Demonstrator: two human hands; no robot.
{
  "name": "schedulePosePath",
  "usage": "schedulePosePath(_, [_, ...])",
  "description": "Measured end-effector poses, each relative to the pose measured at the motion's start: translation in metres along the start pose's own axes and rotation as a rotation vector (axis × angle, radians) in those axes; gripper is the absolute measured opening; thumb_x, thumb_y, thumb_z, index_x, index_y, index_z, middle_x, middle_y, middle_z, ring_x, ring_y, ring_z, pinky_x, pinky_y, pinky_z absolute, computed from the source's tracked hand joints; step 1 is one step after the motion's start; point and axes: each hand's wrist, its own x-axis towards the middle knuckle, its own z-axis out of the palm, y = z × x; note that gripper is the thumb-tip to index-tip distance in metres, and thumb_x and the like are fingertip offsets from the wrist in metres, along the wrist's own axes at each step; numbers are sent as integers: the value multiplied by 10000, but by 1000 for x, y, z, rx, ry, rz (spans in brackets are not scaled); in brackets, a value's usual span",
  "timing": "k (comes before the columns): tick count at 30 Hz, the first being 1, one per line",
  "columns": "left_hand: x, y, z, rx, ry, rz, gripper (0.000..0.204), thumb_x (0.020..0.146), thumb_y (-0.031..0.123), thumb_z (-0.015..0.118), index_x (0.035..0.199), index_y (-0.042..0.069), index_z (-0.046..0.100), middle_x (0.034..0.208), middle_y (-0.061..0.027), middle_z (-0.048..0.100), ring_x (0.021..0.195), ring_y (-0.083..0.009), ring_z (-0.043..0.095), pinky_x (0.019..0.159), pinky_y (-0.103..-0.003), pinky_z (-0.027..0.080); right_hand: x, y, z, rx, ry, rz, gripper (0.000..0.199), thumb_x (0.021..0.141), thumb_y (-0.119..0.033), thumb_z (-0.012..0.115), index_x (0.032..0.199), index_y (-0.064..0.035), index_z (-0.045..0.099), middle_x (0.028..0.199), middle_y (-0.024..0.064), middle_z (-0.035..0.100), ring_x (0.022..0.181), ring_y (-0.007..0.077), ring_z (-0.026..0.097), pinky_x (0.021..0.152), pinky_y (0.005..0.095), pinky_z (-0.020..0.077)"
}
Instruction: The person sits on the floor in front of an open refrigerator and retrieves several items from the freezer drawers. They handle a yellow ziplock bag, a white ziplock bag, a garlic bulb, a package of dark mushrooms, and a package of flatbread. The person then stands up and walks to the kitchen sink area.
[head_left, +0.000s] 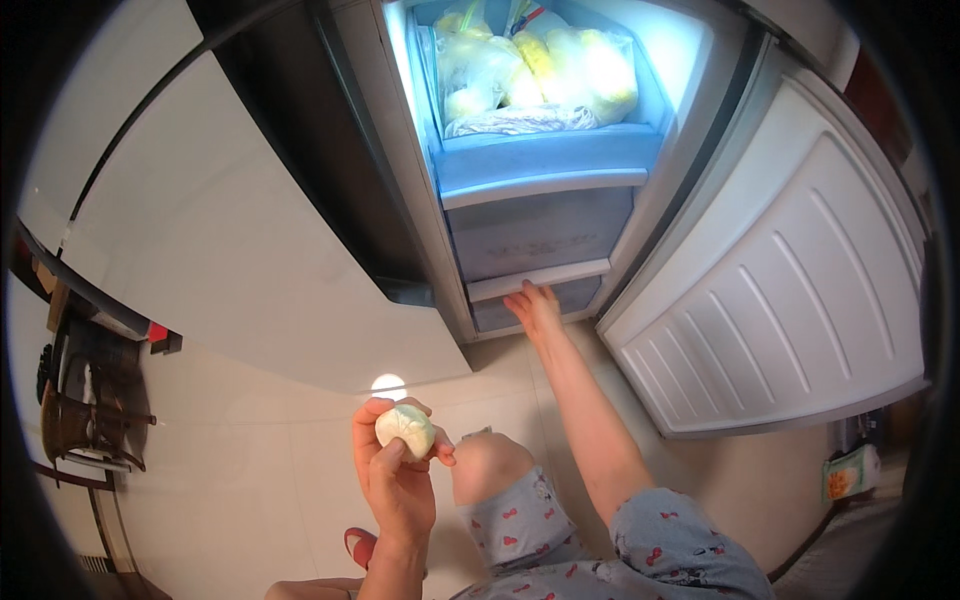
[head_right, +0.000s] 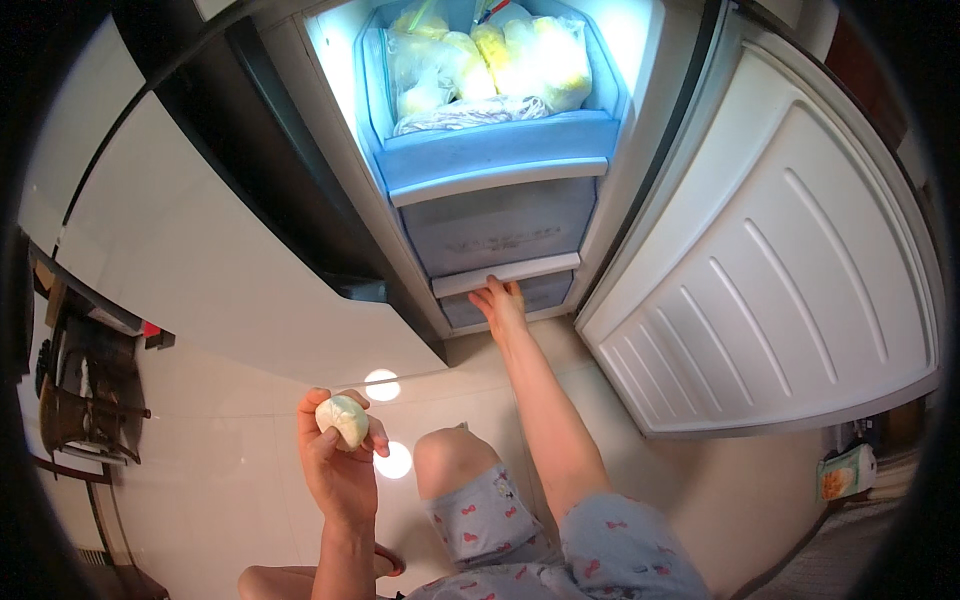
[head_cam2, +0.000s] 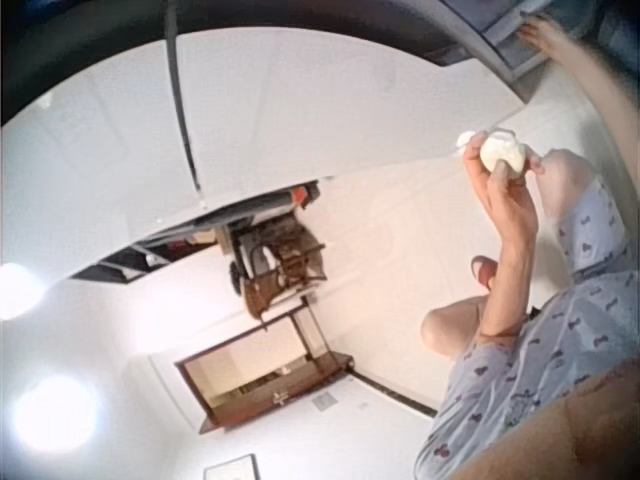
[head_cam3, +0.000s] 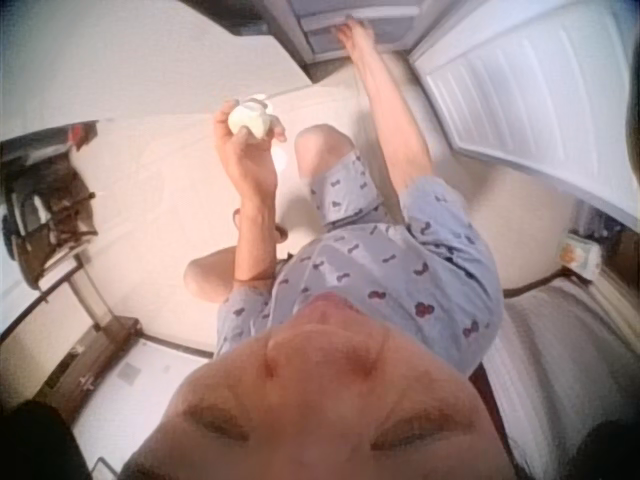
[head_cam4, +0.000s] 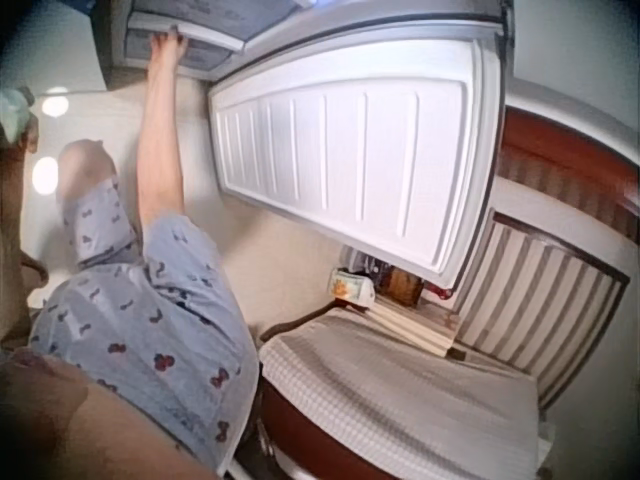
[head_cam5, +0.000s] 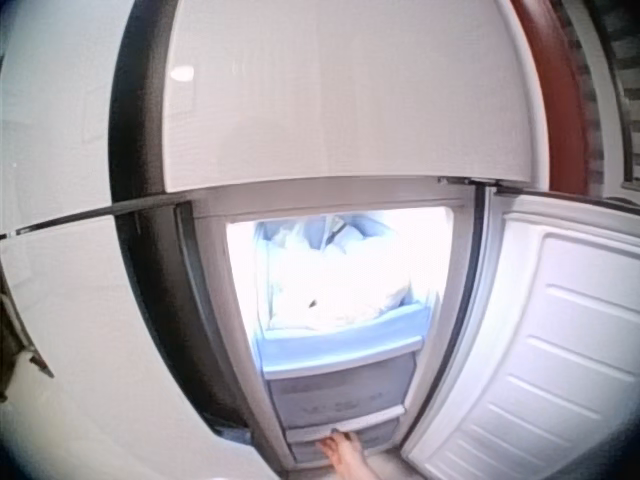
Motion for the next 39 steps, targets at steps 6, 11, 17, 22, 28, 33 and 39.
schedulePosePath(6, [7,-13,-28,-21,45,-65,382,855,166,505,1225,92,450,1030,-147,566,712,-256,616,628,-353,526,-81,0,-27,-126,30,5,228,1005,-110,513,1177,26,450,1146,131,511,1023,242,586,867,411,581])
schedulePosePath(11, [11,-26,-28,5,118,-132,370,859,197,527,1213,108,470,1010,-134,581,659,-224,584,596,-308,492,-132,-2,-55,-130,54,19,231,1008,-107,527,1213,-15,473,1135,93,549,1005,206,609,879,415,572])
schedulePosePath(17, [21,-40,-24,-11,105,-185,368,861,195,524,1214,105,470,1015,-140,586,667,-226,587,602,-311,493,-136,0,-64,-163,25,-13,249,1008,-119,548,1228,-17,496,1166,98,575,1019,207,631,894,408,568])
schedulePosePath(22, [25,-44,-14,-4,47,-214,362,878,207,524,1220,109,463,1054,-176,601,674,-229,601,603,-311,497,-134,1,-67,-190,20,-10,239,1001,-141,567,1203,-28,505,1115,103,606,987,207,650,883,402,568])
schedulePosePath(28, [23,-50,-10,-37,-10,-267,332,916,268,542,1199,114,462,1049,-194,606,682,-238,612,603,-315,499,-137,-5,-68,-353,45,14,252,1004,-179,573,1197,-26,516,1071,92,639,908,189,675,785,326,566])
schedulePosePath(33, [18,-57,-13,-18,-24,-289,345,924,325,568,1182,122,465,1023,-187,609,684,-250,614,599,-316,499,-140,-5,-75,-443,42,25,274,1020,-250,549,1202,-46,541,1022,74,665,870,150,673,712,273,533])
schedulePosePath(39, [14,-57,-12,16,-30,-341,335,924,349,573,1151,124,472,1005,-176,618,682,-252,621,588,-317,504,-148,-12,-68,-466,57,37,266,1021,-258,533,1199,-61,554,966,82,682,826,146,667,698,278,517])
